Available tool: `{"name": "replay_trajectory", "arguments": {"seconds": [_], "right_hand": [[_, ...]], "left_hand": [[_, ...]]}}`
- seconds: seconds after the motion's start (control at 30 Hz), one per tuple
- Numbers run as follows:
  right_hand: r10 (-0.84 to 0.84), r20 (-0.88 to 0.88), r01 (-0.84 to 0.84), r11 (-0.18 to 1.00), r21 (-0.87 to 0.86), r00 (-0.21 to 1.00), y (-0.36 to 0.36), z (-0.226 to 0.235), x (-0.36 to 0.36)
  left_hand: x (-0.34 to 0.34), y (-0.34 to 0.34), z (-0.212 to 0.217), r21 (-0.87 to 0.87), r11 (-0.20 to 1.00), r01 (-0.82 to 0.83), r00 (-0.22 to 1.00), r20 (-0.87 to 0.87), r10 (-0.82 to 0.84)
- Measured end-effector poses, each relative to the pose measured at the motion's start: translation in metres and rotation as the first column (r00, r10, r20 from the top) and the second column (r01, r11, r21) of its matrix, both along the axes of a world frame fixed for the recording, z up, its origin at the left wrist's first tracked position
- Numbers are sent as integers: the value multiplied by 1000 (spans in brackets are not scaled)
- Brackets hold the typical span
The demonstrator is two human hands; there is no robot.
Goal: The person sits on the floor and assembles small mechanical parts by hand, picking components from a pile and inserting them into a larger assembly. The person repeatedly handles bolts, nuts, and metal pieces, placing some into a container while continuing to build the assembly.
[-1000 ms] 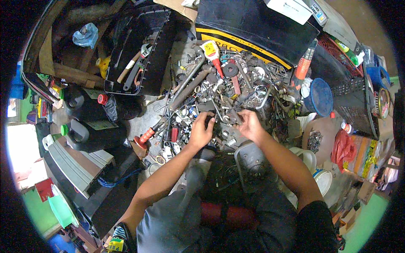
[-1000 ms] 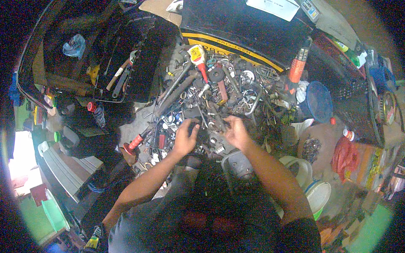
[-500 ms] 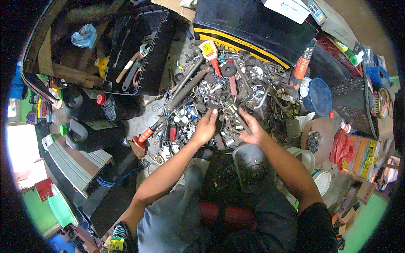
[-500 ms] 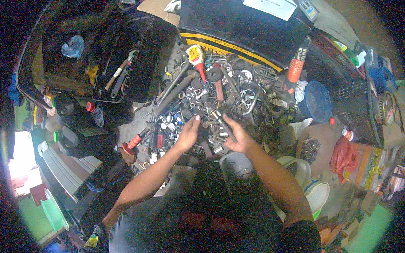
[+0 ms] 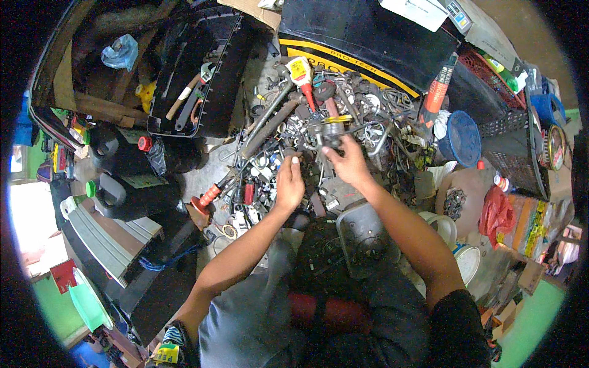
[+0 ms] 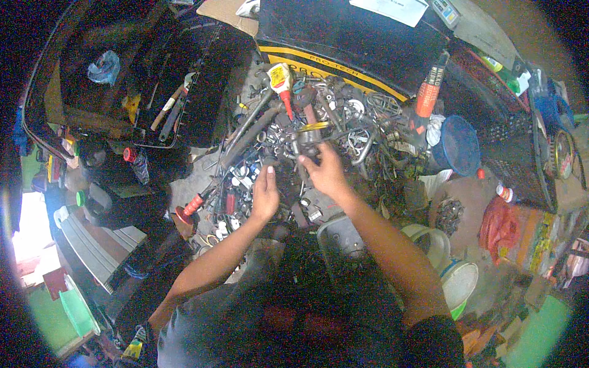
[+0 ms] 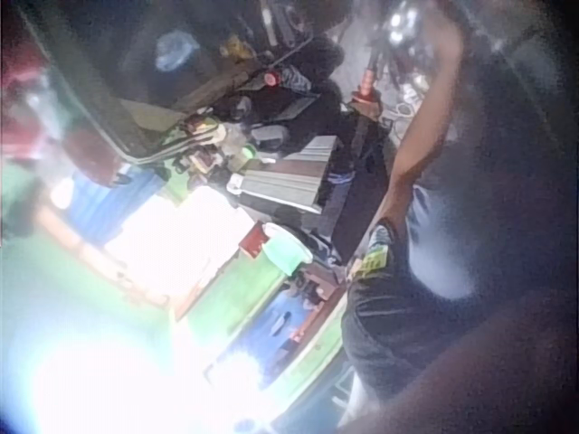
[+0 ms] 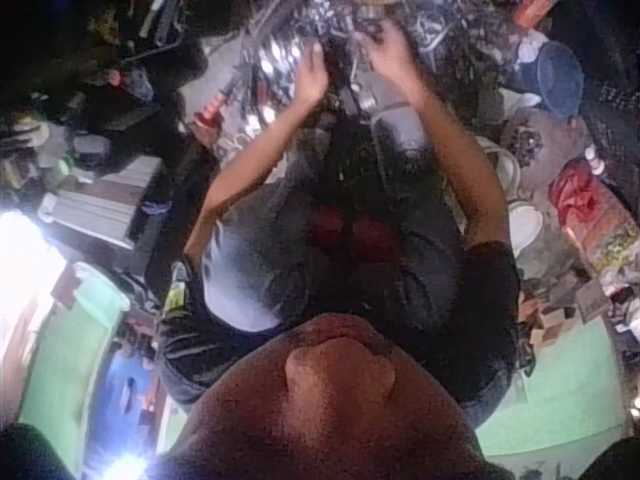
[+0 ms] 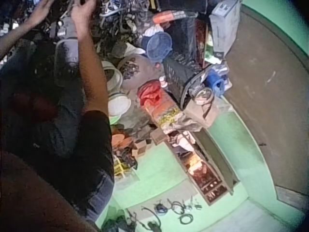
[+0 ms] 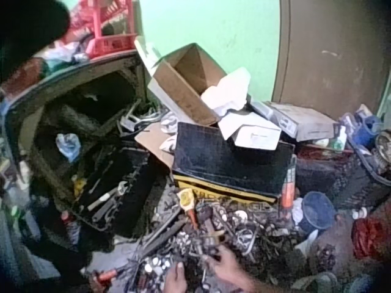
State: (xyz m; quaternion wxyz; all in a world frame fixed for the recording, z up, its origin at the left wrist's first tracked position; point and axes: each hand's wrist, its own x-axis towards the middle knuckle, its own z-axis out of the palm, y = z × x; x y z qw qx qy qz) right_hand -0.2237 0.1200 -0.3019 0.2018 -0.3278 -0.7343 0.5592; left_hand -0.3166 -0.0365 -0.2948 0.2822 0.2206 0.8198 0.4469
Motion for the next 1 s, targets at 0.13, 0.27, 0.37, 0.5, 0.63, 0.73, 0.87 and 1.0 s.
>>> {"name": "replay_trajectory", "arguments": {"seconds": [0.13,0.27,0.37,0.5,0.63,0.73,0.87,1.0], "right_hand": [[-5,334,-108,942,319,943,-8,-6,-8],[-26,346,-85,949,303,938,-14,0,-11],[-40,239,-48,936,350,970,-10,-18,-8],[59,360,-180,933,312,931,-16,-31,-1],[93,396,-186,961,204,914,-29,-24,11],[129,476,-213,969,126,870,-32,-24,25],[151,523,-233,968,95,839,-34,-10,51],[97,653,-166,985,45,751,-25,-6,66]], "left_hand": [[-1,1,-4,64,998,12,997,-76,-7],[-1,-3,-7,140,989,48,989,-145,-27],[0,1,-6,98,994,52,996,-82,-44],[-3,9,0,-42,986,161,982,108,-156],[-2,9,-1,-132,962,238,966,140,-220],[-1,5,-5,-170,933,316,940,190,-284],[1,6,14,-208,877,433,881,306,-362],[10,2,4,-176,922,345,938,108,-331]]}}
